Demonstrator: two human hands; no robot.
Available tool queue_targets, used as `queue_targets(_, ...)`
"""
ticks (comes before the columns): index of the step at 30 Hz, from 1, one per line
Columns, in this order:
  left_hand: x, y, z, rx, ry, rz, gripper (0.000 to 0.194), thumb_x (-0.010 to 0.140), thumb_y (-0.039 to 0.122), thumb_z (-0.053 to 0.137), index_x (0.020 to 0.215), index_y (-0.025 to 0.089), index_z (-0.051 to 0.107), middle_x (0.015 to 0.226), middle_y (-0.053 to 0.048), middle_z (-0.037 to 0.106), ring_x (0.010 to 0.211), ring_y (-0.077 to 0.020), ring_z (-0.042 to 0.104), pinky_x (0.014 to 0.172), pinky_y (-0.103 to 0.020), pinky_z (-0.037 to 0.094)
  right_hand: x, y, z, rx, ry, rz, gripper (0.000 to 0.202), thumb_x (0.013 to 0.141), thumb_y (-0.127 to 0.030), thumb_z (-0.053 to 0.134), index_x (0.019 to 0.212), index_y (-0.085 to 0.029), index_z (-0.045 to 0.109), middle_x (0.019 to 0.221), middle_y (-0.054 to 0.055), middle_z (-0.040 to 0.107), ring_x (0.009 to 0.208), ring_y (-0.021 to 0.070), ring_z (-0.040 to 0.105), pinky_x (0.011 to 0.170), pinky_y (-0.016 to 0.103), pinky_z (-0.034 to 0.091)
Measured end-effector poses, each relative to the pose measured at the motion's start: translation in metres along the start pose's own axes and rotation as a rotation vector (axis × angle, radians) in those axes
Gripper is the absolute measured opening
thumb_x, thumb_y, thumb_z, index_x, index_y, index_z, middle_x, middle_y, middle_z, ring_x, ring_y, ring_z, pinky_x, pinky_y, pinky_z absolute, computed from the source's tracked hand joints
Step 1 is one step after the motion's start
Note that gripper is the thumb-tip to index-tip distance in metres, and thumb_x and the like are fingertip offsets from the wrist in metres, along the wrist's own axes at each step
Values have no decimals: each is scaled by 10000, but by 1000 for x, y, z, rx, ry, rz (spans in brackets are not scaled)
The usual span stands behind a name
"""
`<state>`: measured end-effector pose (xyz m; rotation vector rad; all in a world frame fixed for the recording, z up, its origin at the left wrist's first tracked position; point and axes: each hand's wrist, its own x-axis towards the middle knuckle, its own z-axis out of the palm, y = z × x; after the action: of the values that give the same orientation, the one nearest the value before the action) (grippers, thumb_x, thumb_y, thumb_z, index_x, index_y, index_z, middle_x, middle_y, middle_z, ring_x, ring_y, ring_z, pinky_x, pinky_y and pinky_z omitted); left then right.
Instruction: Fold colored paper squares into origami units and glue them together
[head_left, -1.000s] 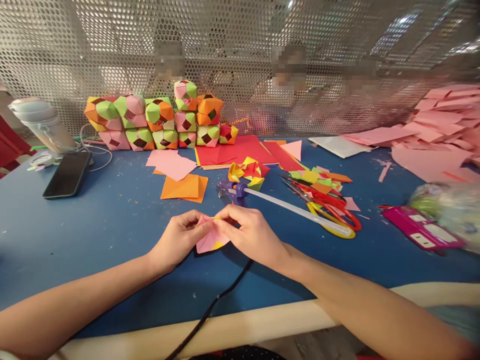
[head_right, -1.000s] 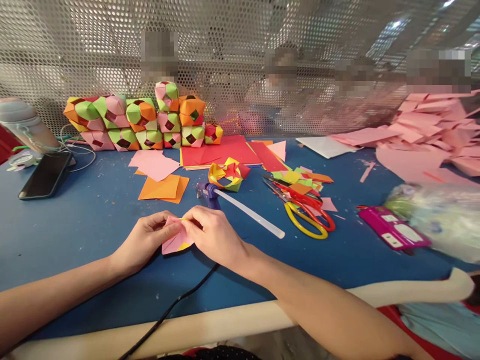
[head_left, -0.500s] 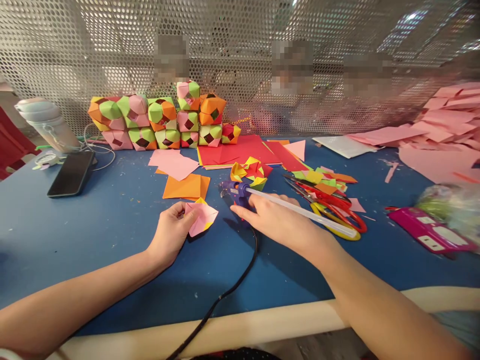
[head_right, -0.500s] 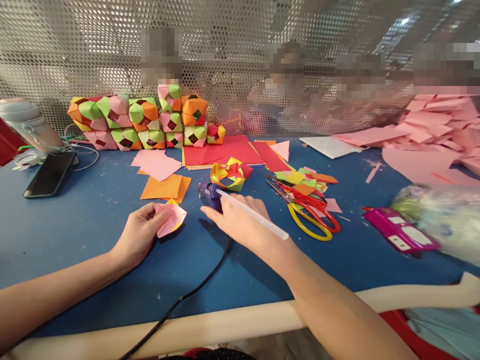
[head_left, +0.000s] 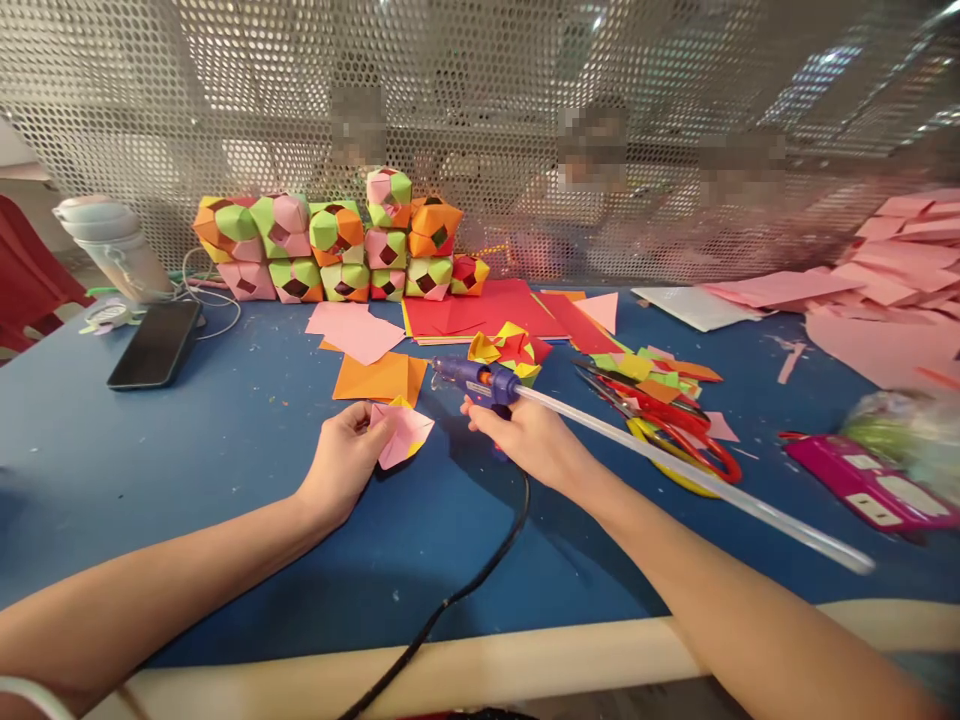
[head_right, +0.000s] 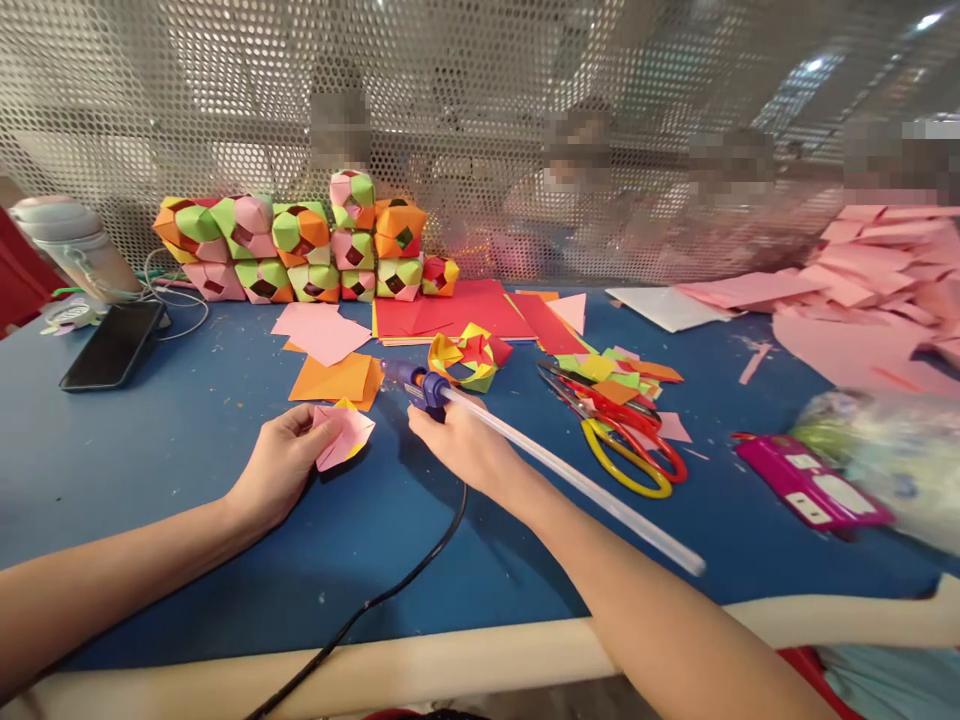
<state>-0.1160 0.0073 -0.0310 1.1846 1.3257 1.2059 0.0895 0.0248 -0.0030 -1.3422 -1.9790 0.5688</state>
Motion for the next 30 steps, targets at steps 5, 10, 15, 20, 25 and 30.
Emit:
queue_targets(5, 1, 1, 0, 45, 8, 4, 199, 717, 341, 623, 697, 145, 596, 644, 4, 582, 560, -108, 483, 510, -218, 345, -16, -22, -12, -14, -104, -95, 222, 858, -363, 465, 782, -191, 584, 660, 5, 593, 585, 147, 527, 543, 264, 426)
queue_targets(10, -1, 5, 1, 103, -6, 29, 191, 734, 326, 598, 662, 149, 602, 619, 14, 568, 552, -102, 461, 515, -218, 337, -21, -32, -10, -210, -117, -174, 254, 866, -369, 449, 726, -188, 558, 671, 31, 600, 624, 169, 550, 620, 291, 420)
queue_targets(15, -1, 4, 0, 84, -11, 40, 196, 732, 334, 606, 675, 147, 615, 601, 18, 551, 550, -103, 454, 510, -218, 330, -19, -26, -5, -340, -133, -182, 267, 870, -390, 442, 773, -185, 584, 710, 46, 622, 703, 202, 583, 665, 303, 411)
queue_targets(20, -2, 3, 0, 77, -24, 43, 214, 741, 345, 612, 649, 152, 593, 584, 27, 514, 539, -95, 431, 496, -211, 317, -19, -25, -4, -394, -131, -207, 281, 879, -392, 424, 760, -184, 572, 702, 46, 618, 704, 204, 575, 661, 301, 397)
queue_targets(25, -2, 3, 0, 76, -33, 32, 214, 737, 359, 610, 671, 156, 606, 605, 15, 557, 549, -106, 456, 506, -218, 334, -21, -25, -4, -413, -88, -212, 277, 868, -395, 442, 711, -193, 546, 645, 29, 587, 634, 179, 548, 614, 281, 379)
queue_targets(30, -1, 2, 0, 92, -38, 47, 213, 724, 354, 606, 646, 156, 592, 594, 15, 558, 543, -110, 461, 499, -218, 332, -21, -25, -5, -398, -122, -216, 262, 869, -390, 446, 727, -197, 550, 664, 28, 599, 657, 183, 556, 631, 283, 382)
